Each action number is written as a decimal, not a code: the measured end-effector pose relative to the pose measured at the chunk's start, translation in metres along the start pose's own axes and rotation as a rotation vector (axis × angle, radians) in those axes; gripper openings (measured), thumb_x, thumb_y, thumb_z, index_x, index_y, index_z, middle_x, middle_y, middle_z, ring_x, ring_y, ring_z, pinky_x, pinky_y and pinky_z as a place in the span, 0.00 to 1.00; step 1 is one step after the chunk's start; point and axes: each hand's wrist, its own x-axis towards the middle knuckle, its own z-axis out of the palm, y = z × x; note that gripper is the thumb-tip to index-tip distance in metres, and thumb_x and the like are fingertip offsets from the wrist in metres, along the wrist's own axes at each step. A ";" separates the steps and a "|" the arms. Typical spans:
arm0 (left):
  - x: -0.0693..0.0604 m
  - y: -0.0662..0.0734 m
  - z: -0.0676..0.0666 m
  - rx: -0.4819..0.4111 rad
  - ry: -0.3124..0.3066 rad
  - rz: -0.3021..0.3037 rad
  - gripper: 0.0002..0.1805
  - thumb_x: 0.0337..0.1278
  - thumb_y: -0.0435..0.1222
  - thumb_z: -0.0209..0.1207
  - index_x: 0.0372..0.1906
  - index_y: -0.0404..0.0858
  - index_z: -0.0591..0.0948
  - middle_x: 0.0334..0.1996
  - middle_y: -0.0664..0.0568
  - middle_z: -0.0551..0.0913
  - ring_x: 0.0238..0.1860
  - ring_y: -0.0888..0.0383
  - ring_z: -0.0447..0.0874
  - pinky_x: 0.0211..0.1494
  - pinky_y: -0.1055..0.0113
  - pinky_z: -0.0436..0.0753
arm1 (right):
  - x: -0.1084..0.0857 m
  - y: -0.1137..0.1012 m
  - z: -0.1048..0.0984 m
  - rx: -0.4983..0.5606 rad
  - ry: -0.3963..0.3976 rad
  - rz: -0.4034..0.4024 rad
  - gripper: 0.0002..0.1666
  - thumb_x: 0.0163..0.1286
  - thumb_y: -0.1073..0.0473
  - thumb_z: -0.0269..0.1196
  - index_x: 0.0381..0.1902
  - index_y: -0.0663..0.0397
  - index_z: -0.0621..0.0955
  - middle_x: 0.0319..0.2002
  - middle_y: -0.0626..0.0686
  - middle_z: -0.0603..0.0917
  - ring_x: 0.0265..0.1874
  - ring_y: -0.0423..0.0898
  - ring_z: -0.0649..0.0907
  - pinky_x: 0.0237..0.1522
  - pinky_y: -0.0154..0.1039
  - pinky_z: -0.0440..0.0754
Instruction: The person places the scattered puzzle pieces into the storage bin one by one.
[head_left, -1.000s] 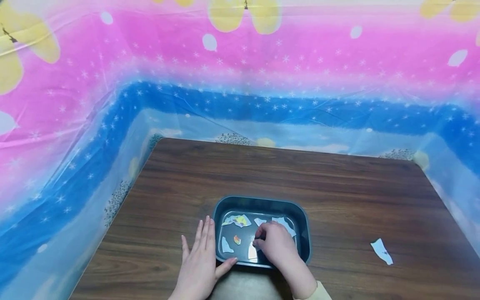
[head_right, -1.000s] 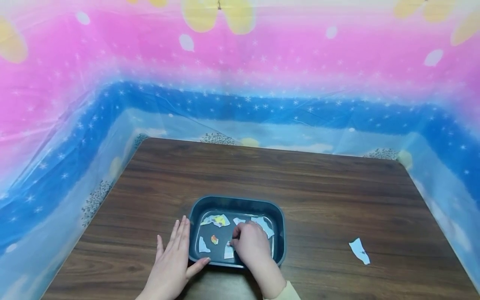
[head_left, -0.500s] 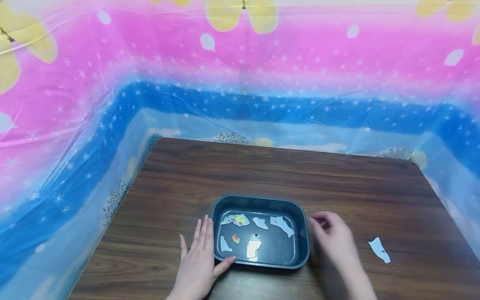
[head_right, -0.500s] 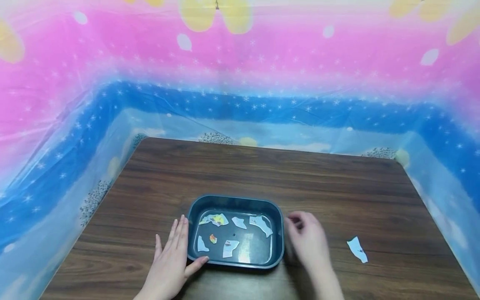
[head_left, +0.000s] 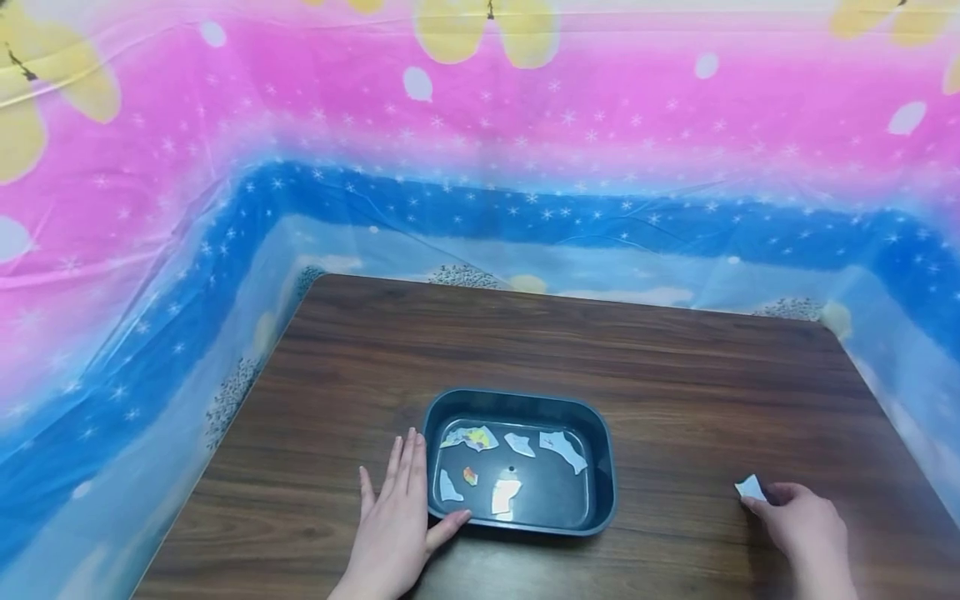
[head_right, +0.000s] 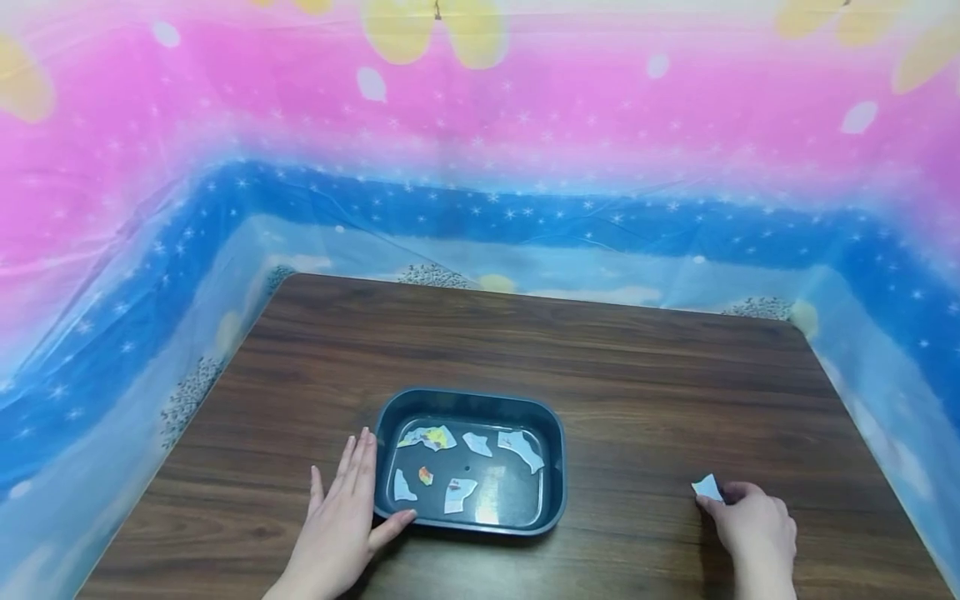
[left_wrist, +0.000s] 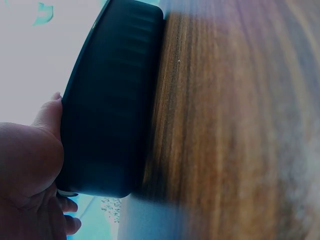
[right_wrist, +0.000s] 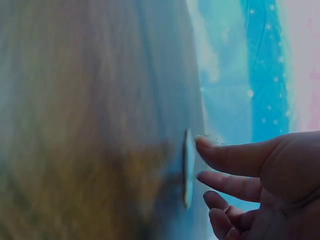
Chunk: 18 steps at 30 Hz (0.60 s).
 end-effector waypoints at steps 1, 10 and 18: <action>0.000 0.000 0.000 -0.002 -0.002 -0.001 0.60 0.57 0.67 0.60 0.80 0.29 0.54 0.80 0.38 0.52 0.80 0.42 0.47 0.69 0.23 0.49 | 0.001 0.002 0.001 0.005 -0.007 0.015 0.34 0.69 0.51 0.66 0.55 0.79 0.75 0.53 0.77 0.79 0.49 0.73 0.78 0.53 0.65 0.71; 0.001 0.000 -0.001 -0.009 -0.023 -0.020 0.61 0.57 0.68 0.60 0.80 0.30 0.53 0.80 0.38 0.51 0.80 0.41 0.47 0.69 0.23 0.47 | -0.001 -0.005 0.002 0.137 0.054 -0.068 0.23 0.68 0.58 0.64 0.45 0.77 0.72 0.39 0.72 0.81 0.39 0.64 0.80 0.40 0.54 0.75; -0.001 -0.001 0.000 -0.005 0.012 0.008 0.60 0.57 0.67 0.61 0.79 0.29 0.55 0.80 0.38 0.53 0.80 0.41 0.49 0.69 0.23 0.50 | -0.036 -0.080 -0.003 0.233 0.242 -0.253 0.24 0.72 0.62 0.62 0.63 0.67 0.74 0.39 0.64 0.86 0.38 0.56 0.83 0.37 0.46 0.76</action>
